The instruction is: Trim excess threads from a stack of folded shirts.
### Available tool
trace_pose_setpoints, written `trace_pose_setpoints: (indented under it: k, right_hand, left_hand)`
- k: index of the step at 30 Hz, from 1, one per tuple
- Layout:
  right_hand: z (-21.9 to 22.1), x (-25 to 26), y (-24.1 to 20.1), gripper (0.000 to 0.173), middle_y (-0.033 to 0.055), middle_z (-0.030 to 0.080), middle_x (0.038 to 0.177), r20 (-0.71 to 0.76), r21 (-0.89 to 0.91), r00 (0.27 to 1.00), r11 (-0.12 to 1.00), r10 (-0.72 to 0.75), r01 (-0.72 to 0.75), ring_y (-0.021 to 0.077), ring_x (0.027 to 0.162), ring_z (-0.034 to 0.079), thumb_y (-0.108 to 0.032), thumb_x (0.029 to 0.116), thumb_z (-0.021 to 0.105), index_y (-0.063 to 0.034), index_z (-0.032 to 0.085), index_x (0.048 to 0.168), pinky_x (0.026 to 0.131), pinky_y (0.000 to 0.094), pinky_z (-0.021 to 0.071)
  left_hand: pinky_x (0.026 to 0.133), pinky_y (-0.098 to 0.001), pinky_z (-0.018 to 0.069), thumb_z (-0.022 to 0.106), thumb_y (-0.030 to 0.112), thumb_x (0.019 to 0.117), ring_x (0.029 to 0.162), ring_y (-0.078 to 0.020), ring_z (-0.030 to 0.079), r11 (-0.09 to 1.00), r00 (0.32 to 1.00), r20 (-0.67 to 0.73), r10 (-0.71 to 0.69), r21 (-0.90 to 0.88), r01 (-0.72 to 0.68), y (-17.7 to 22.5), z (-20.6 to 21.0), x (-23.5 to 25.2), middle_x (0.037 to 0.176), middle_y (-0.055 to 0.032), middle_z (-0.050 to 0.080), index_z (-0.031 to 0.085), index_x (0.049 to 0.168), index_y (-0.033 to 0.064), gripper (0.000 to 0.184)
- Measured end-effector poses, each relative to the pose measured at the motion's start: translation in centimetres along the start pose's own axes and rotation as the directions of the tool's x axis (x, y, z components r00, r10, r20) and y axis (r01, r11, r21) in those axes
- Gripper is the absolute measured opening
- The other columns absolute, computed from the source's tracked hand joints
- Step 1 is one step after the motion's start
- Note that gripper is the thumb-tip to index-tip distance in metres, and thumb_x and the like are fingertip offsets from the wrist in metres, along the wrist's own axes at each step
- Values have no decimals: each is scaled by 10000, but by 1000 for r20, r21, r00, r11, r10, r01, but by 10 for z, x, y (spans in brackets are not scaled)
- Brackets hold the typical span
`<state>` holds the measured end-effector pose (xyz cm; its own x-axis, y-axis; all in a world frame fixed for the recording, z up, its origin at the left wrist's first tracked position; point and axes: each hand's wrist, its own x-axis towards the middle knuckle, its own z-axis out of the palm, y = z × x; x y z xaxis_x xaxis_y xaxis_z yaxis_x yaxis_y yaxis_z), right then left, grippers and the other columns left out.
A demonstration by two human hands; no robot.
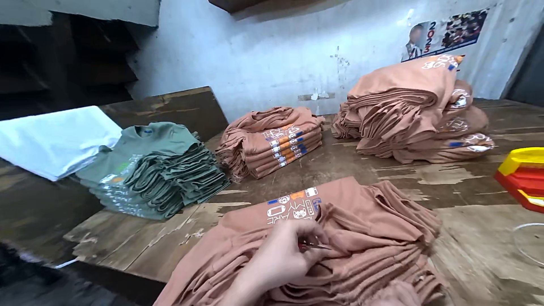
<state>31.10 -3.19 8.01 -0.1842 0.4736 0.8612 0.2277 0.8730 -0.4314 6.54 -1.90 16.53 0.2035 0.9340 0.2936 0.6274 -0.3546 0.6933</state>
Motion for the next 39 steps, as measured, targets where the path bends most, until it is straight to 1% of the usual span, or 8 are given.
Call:
trace_pose_setpoints:
  k: [4,8,12,19,24,28,32,39]
  right_hand:
    - [14,3,-2,210,16,650,929,-144,-80,984,990,103,-115,98,908,624,-303,937,631,-115,626,1031,869,287,525]
    - [44,25,-25,664,128,657,940,-121,-297,969,924,215,-242,266,914,639,-571,728,855,-27,619,1025,865,469,530]
    - [55,35,-25,238,77,661,845,-50,-515,973,829,226,-219,284,822,654,-264,693,731,-94,679,852,741,481,502]
    - [36,31,-18,386,63,698,953,21,170,929,915,369,-367,106,783,709,82,706,750,8,588,1049,670,272,636]
    - [31,34,-17,453,57,684,976,16,469,880,774,475,-426,164,817,745,186,727,776,-6,528,1054,749,355,681]
    - [31,34,-17,382,24,677,983,62,421,897,803,438,-421,102,818,721,126,794,753,-11,533,1075,731,300,662]
    - [31,25,-7,328,70,683,1070,112,402,938,849,327,-344,128,907,729,98,834,719,-1,570,1109,792,315,660]
    - [28,22,-6,480,189,610,1207,210,273,958,929,196,-250,147,1010,670,-123,799,835,20,663,1223,819,260,616]
  left_hand:
    - [912,-376,591,803,163,840,997,-69,705,990,964,241,117,44,-131,-10,6,11,1109,58,759,776,1131,205,295]
    - [958,-329,570,763,140,903,1048,-77,700,967,937,242,252,-92,-237,-27,17,22,1101,19,770,806,928,114,56]
    - [877,-272,576,672,78,963,959,-69,696,930,930,184,319,-250,-269,-22,3,20,1033,-19,758,769,978,49,102]
    - [763,-299,579,630,225,996,797,-75,680,996,997,32,-66,-59,68,-6,11,7,883,17,719,735,1018,111,156]
    - [584,-401,454,595,389,1009,613,-142,551,975,955,195,-222,70,213,12,11,-14,675,-6,591,700,794,112,366]
    - [816,-282,568,795,220,865,900,-59,673,987,996,-32,87,-134,-91,1,33,-17,941,13,735,769,900,99,128]
    - [740,-251,609,765,37,732,807,-43,719,986,918,-364,157,107,-127,3,54,-33,844,32,765,790,804,121,113]
    - [670,-328,584,687,233,955,724,-168,702,862,852,-449,271,507,-7,27,71,-67,743,-46,705,755,839,90,196]
